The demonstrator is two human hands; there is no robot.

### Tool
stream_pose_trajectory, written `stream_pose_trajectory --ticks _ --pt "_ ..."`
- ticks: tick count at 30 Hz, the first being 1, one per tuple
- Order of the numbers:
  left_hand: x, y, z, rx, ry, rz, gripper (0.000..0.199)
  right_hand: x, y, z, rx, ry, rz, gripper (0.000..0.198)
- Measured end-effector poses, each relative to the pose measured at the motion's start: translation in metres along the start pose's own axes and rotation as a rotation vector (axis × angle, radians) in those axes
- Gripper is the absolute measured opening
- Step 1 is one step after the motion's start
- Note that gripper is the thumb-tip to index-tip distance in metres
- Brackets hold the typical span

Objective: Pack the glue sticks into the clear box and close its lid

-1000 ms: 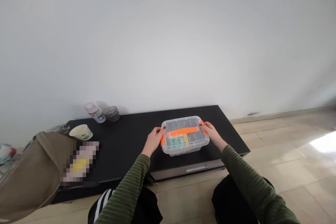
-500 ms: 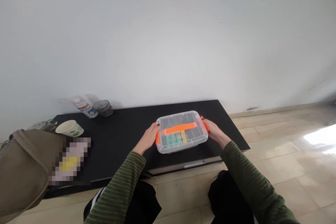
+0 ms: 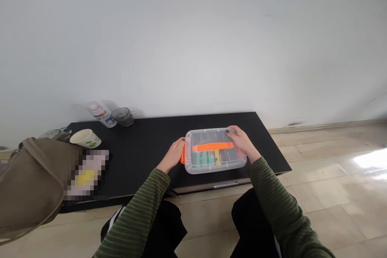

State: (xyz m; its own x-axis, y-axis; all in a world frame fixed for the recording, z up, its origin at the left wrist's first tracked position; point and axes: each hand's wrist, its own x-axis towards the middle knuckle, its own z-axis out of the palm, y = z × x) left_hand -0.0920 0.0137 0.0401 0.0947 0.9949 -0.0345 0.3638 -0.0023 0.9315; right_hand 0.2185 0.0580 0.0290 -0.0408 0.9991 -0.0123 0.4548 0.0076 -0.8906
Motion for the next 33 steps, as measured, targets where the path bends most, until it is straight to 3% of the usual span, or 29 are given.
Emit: stream_pose_trajectory --ticks 5,9,14,17,19,21,25,29,33 --pt "-0.004 -0.001 0.001 -0.028 0.025 -0.029 0.039 -0.003 -0.006 0.0 0.025 0.057 -0.086 0.032" --pt "-0.004 -0.003 0.0 -0.057 0.073 -0.07 0.034 -0.007 -0.016 -0.005 0.264 0.167 -0.263 0.03" --pt "-0.005 -0.016 -0.015 -0.105 0.173 -0.098 0.03 -0.012 -0.004 -0.051 0.564 0.594 -0.423 0.037" --pt "-0.009 -0.024 -0.027 -0.092 0.258 -0.09 0.024 -0.017 0.014 -0.082 0.524 0.865 -0.477 0.041" --pt "-0.011 -0.027 -0.035 -0.081 0.311 -0.103 0.023 -0.022 0.024 -0.092 0.424 0.938 -0.507 0.045" --pt "-0.013 -0.03 -0.042 -0.066 0.365 -0.11 0.023 -0.027 0.031 -0.093 0.257 0.918 -0.506 0.049" --pt "-0.014 -0.036 -0.055 -0.017 0.47 -0.137 0.025 -0.036 0.04 -0.078 -0.214 0.743 -0.502 0.045" --pt "-0.015 -0.042 -0.067 0.099 0.489 -0.206 0.028 -0.038 0.049 -0.063 -0.626 0.468 -0.527 0.036" --pt "-0.021 -0.041 -0.078 0.271 0.483 -0.211 0.033 -0.039 0.071 -0.059 -0.878 0.16 -0.448 0.042"
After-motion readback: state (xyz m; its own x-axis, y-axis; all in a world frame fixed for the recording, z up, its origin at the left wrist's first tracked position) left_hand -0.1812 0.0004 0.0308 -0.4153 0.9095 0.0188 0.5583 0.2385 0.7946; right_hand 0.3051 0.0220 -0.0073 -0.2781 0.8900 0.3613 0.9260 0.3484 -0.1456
